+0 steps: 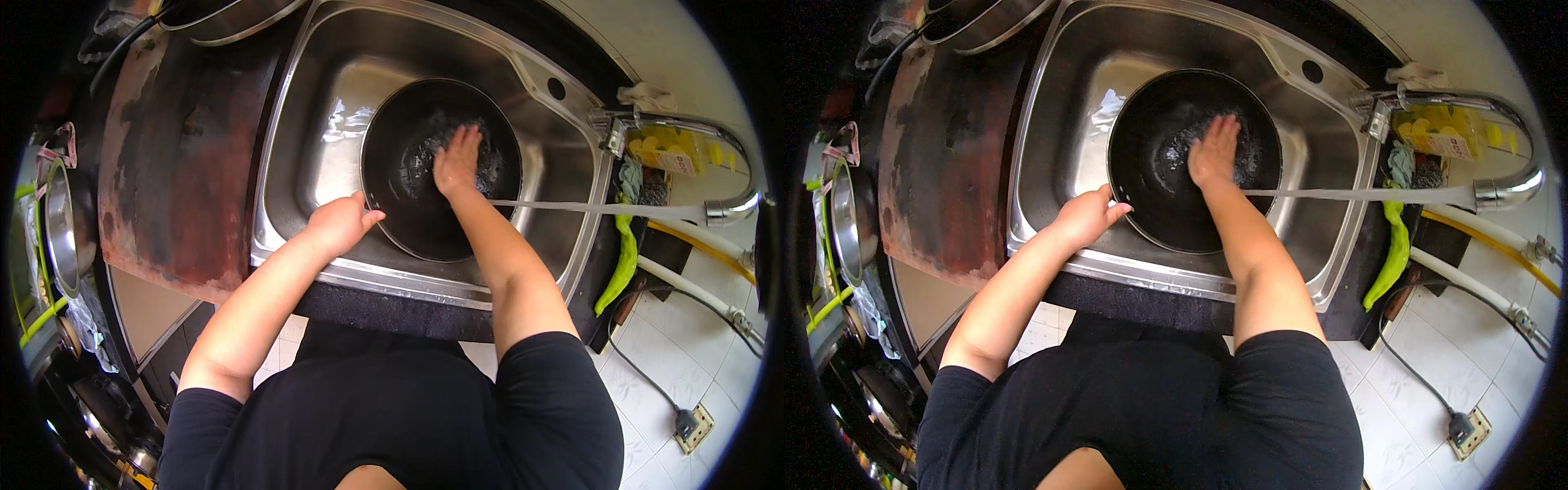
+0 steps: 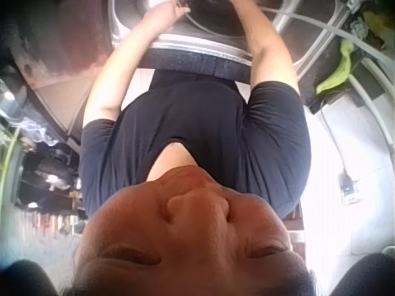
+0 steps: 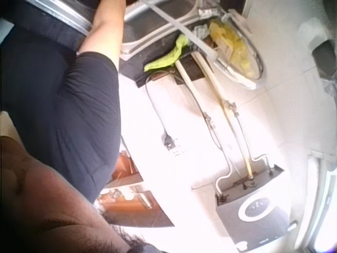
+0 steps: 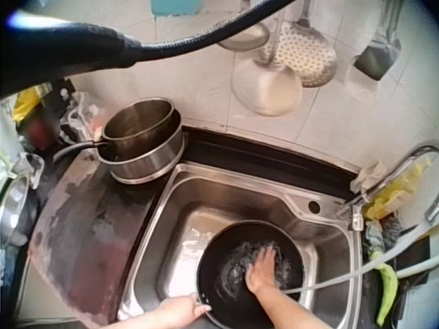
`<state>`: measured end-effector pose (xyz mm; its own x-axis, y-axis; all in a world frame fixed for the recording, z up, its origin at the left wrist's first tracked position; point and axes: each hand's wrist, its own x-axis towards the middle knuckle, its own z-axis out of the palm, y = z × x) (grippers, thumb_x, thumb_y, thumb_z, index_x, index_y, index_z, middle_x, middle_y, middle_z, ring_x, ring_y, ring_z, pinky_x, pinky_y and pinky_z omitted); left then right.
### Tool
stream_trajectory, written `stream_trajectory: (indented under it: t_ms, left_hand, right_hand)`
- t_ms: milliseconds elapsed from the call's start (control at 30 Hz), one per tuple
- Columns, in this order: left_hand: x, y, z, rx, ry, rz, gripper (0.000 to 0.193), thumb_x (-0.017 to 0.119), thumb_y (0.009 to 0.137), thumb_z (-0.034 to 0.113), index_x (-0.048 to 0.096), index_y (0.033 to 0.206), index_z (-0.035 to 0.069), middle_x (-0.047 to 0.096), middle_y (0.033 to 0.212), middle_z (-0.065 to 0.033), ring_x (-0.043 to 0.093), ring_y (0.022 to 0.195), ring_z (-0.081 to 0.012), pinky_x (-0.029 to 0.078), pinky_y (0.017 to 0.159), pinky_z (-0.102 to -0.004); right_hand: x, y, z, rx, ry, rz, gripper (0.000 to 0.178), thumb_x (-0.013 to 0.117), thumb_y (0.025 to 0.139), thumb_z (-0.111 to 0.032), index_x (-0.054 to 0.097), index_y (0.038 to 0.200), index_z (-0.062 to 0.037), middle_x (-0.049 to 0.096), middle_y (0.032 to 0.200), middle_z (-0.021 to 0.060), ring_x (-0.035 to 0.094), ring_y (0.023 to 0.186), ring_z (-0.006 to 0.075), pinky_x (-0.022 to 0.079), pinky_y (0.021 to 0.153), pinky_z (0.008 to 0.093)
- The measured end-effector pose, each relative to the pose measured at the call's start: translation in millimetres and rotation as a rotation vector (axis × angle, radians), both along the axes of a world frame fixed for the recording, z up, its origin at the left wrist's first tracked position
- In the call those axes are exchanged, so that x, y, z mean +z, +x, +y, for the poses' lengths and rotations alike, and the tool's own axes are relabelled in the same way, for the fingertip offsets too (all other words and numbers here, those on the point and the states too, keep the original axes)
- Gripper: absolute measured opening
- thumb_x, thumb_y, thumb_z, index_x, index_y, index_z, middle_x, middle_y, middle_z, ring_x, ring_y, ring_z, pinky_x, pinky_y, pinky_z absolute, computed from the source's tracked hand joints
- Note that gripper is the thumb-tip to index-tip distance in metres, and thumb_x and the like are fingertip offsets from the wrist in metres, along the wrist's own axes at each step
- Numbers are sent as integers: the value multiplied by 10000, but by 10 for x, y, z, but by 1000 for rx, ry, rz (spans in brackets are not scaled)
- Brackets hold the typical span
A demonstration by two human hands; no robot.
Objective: The person places a pot on the stove and wipes the countertop. They then wash a ladle, a wok, and a metal bowl in the sink using a scrubber and running water. Finally, they wipe the sink area and countertop with a cloth.
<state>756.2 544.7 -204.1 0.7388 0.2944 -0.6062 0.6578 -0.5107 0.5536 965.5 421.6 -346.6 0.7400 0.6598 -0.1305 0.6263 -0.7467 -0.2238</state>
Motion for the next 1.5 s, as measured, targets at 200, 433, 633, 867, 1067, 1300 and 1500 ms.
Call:
stream_trajectory:
  t_ms: [200, 433, 633, 867, 1067, 1300, 1500]
  left_hand:
    - [11, 11, 47, -46, 46, 27, 500, 522, 829, 452, 516, 986, -23, 606, 816, -223, 573, 800, -390, 443, 721, -448]
    - [3, 7, 21, -22, 63, -21, 448, 511, 832, 436, 532, 971, 11, 611, 786, -200, 579, 780, -377, 453, 701, -440]
    - [-83, 4, 20, -43, 62, -86, 460, 521, 819, 455, 540, 943, 12, 608, 786, -207, 577, 782, -382, 453, 705, -445]
    - [23, 3, 37, -59, 91, -10, 442, 522, 825, 432, 552, 918, 0, 621, 828, -183, 594, 823, -339, 461, 722, -418]
    - [-49, -11, 17, -46, 81, -55, 474, 520, 818, 461, 542, 940, 4, 609, 795, -199, 575, 796, -374, 448, 707, -440]
    - [-68, 17, 14, -61, 76, -18, 478, 538, 802, 477, 561, 928, 17, 607, 799, -206, 573, 804, -378, 446, 712, -441]
    - [-104, -6, 6, -50, 102, -48, 461, 551, 801, 464, 563, 945, 27, 608, 799, -205, 573, 812, -377, 442, 713, -438]
  right_hand:
    - [332, -672, 257, 504, 366, 539, 611, 456, 880, -274, 211, 1350, 29, 41, 1423, 273, 85, 1325, 396, 134, 1083, 395]
    - [648, 6, -758, 453, -585, 5, 654, 428, 877, -338, 210, 1343, 66, 90, 1441, 220, 53, 1342, 344, 72, 1094, 378]
    - [-14, 82, 351, 8, 73, -76, 646, 418, 880, -288, 169, 1348, 81, 18, 1430, 266, 20, 1341, 361, 35, 1095, 389]
    - [786, -737, -330, 639, 136, 908, 580, 356, 924, -311, 187, 1364, 28, 24, 1445, 221, 46, 1349, 315, 78, 1092, 359]
    - [641, 622, -846, 768, -481, -111, 550, 516, 831, -259, 359, 1313, -46, 215, 1434, 129, 194, 1326, 274, 166, 1081, 387]
    - [47, 132, 80, 365, -46, -31, 576, 379, 907, -267, 177, 1375, 2, 29, 1451, 200, 10, 1346, 339, 56, 1099, 375]
    - [506, -602, -403, 780, 152, 584, 568, 451, 874, -231, 249, 1344, 16, 132, 1431, 218, 125, 1331, 354, 154, 1087, 391]
